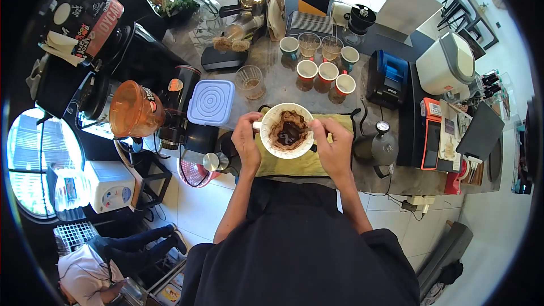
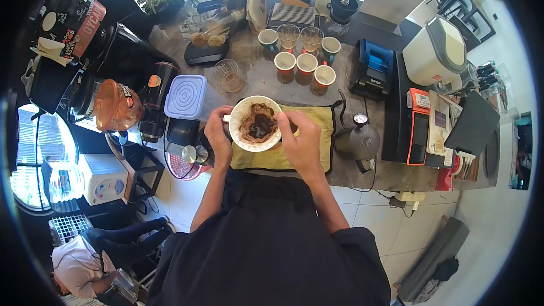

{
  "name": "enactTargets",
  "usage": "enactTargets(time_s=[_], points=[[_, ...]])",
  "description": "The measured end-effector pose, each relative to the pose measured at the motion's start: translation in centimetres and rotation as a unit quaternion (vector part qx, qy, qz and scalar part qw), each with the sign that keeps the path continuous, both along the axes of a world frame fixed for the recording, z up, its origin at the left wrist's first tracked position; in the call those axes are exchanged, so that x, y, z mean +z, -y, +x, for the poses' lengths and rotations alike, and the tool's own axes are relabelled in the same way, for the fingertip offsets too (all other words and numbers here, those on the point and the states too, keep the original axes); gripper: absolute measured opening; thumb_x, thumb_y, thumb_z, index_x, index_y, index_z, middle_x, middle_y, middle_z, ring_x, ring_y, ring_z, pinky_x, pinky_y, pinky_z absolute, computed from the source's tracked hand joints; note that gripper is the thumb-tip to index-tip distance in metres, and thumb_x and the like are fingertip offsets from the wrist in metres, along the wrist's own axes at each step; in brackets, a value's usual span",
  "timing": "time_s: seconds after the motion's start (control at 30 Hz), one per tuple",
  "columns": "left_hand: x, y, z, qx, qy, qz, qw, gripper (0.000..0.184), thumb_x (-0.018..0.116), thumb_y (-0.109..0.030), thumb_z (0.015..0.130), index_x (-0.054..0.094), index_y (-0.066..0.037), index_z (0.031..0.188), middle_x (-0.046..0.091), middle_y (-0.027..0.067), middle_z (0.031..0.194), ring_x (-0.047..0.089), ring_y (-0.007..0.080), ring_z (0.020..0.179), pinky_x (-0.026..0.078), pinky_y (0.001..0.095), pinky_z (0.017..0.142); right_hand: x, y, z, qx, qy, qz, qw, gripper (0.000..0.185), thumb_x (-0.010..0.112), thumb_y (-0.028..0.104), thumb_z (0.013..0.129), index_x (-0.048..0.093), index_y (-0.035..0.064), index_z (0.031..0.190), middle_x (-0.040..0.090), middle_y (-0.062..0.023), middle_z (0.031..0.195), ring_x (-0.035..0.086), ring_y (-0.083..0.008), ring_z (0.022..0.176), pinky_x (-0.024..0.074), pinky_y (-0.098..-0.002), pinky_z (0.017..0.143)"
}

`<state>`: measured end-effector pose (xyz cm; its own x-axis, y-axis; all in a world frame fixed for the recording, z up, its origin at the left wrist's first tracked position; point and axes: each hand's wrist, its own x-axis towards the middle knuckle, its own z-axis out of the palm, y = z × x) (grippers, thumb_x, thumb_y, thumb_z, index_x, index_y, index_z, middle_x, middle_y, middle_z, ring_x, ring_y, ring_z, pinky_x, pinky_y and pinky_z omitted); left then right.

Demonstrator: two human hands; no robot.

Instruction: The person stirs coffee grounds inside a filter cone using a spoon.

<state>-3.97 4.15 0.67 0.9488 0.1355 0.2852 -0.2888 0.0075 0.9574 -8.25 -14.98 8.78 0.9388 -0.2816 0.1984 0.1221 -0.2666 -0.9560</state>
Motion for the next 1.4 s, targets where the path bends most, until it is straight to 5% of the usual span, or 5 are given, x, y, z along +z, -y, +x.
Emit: enactTargets(time_s=[0.13,0.53,0.67,0.73,1.4], points=[[-0.2,0.8,0.7,0.001,-0.009,-0.031,0.999,0.038,0.045,-0.027,0.104,0.061,0.002,0.085,0.062,0.0036,0.079,0.052,0.0075,0.073,0.042,0.0245,0.065,-0.3,0.1,-0.1,0.019,-0.043,0.045,0.998,0.019,0.062,0.011,0.092,0.069,-0.0055,0.089,0.061,-0.0072,0.069,0.053,-0.0112,0.061,0.0417,-0.0277,0.058],[0.1,1.2,1.6,-0.036,-0.034,-0.064,0.997,0.046,0.046,-0.025,0.104,0.05,-0.003,0.064,0.047,-0.005,0.059,0.039,0.0026,0.056,0.03,0.0245,0.049,-0.4,-0.1,0.1,0.021,-0.034,0.022,0.999,0.022,0.059,0.015,0.097,0.07,-0.0033,0.093,0.056,0.0017,0.067,0.047,-0.0042,0.064,0.0355,-0.0215,0.056],[-0.3,0.9,1.6,-0.024,-0.053,-0.064,0.996,0.048,0.045,-0.025,0.104,0.049,-0.003,0.063,0.046,-0.0055,0.057,0.038,0.0025,0.055,0.029,0.0251,0.048,0.7,-0.1,-0.2,-0.009,-0.064,0.072,0.995,0.019,0.061,0.011,0.093,0.069,-0.0052,0.091,0.061,-0.0057,0.068,0.053,-0.0101,0.063,0.0422,-0.0274,0.06],[-0.5,0.6,1.4,-0.06,-0.029,-0.015,0.998,0.049,0.044,-0.028,0.104,0.063,0.002,0.07,0.056,-0.0026,0.06,0.046,0.003,0.054,0.034,0.0232,0.049,0.4,-0.1,0.1,-0.022,-0.016,0.03,0.999,0.022,0.058,0.015,0.097,0.07,-0.0031,0.093,0.055,0.0023,0.067,0.047,-0.0044,0.064,0.0357,-0.0213,0.057],[0.0,1.1,1.5,-0.064,-0.009,-0.019,0.998,0.054,0.038,-0.027,0.106,0.05,-0.001,0.06,0.049,-0.0018,0.054,0.04,0.0046,0.052,0.032,0.0267,0.047,-0.6,0.9,-0.1,-0.003,-0.083,0.107,0.991,0.023,0.059,0.017,0.096,0.07,-0.0032,0.093,0.058,0.0006,0.068,0.049,-0.0054,0.064,0.0381,-0.0232,0.058]])
